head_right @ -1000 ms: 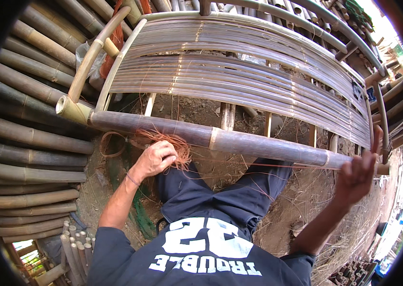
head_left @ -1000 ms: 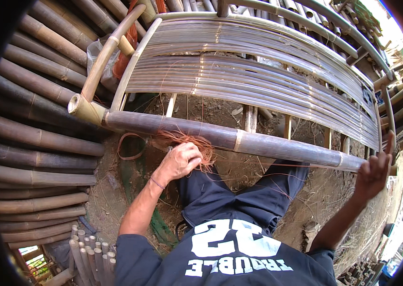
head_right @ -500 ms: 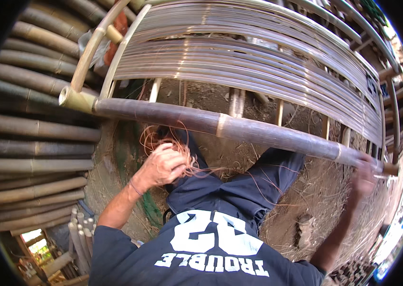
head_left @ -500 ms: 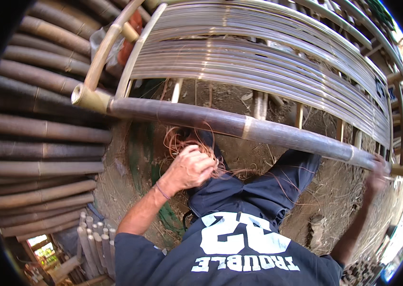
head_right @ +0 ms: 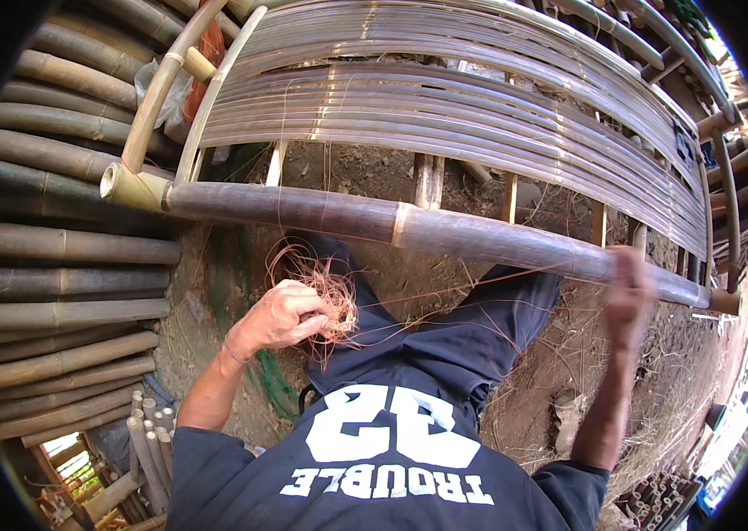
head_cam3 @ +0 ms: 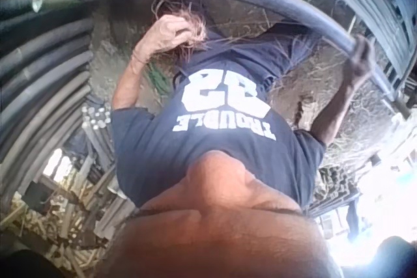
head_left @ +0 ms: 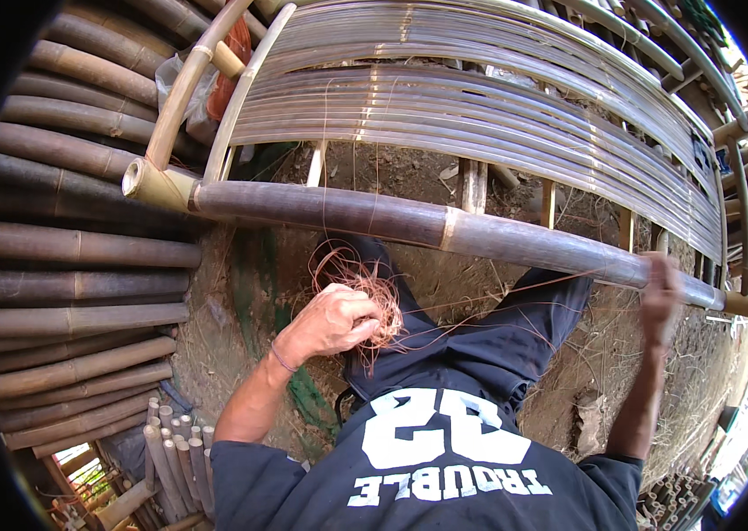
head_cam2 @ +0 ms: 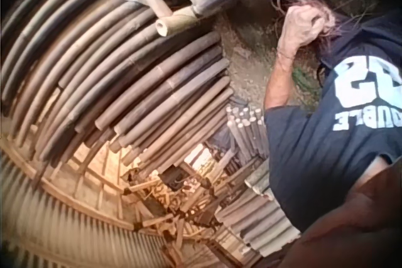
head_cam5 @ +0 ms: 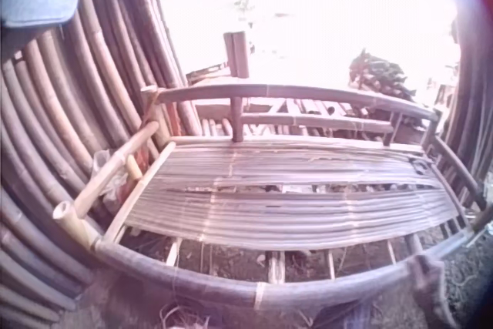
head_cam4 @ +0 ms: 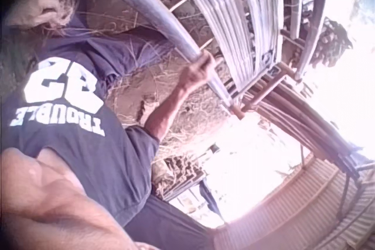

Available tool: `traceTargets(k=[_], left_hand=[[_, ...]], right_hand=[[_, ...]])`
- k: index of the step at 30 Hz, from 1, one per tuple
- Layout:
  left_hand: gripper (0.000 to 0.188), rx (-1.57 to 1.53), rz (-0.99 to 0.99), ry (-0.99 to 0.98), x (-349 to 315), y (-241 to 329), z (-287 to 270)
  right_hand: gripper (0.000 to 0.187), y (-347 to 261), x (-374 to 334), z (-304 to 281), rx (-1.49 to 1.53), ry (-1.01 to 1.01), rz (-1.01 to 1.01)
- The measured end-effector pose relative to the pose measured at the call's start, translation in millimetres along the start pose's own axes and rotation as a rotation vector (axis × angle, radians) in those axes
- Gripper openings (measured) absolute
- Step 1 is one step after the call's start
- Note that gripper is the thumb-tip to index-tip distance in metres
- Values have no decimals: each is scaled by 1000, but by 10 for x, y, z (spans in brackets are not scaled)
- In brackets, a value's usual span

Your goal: The person arranges thin bamboo strips into a frame and then sits on the ground to tie the strips to the frame using orange string. The person repeatedly wraps and knots the string to secure the strips in place.

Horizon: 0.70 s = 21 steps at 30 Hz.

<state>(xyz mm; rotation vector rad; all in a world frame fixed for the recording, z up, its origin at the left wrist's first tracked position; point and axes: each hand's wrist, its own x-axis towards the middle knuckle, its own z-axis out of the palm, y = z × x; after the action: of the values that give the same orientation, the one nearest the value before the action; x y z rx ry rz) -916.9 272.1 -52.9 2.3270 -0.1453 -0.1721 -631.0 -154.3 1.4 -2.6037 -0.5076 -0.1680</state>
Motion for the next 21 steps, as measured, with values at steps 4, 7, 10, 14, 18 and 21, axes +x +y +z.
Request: traceTargets(k=[4,7,10,14,18,21], left_hand=[[17,-245,-13,-78,91,-10,-64],[14,-312,9,-176,178,109,-34],[14,-574,27,-52,255,155,-13],[12,-671,54,41,357,234,-46],[12,-850,-17,-97,357,283,-91],[13,-840,-128,-262,322,265,-132]], right_hand=[[30,2402,327,-1426,-178,658,116],[35,2740,452,-1875,-348,494,162],[30,2089,542,-1742,-164,26,122],[50,591,126,-760,-128,-250,-4],[74,-955,-258,-49,496,-498,-134],[76,-1570,-265,556,655,-664,-603]])
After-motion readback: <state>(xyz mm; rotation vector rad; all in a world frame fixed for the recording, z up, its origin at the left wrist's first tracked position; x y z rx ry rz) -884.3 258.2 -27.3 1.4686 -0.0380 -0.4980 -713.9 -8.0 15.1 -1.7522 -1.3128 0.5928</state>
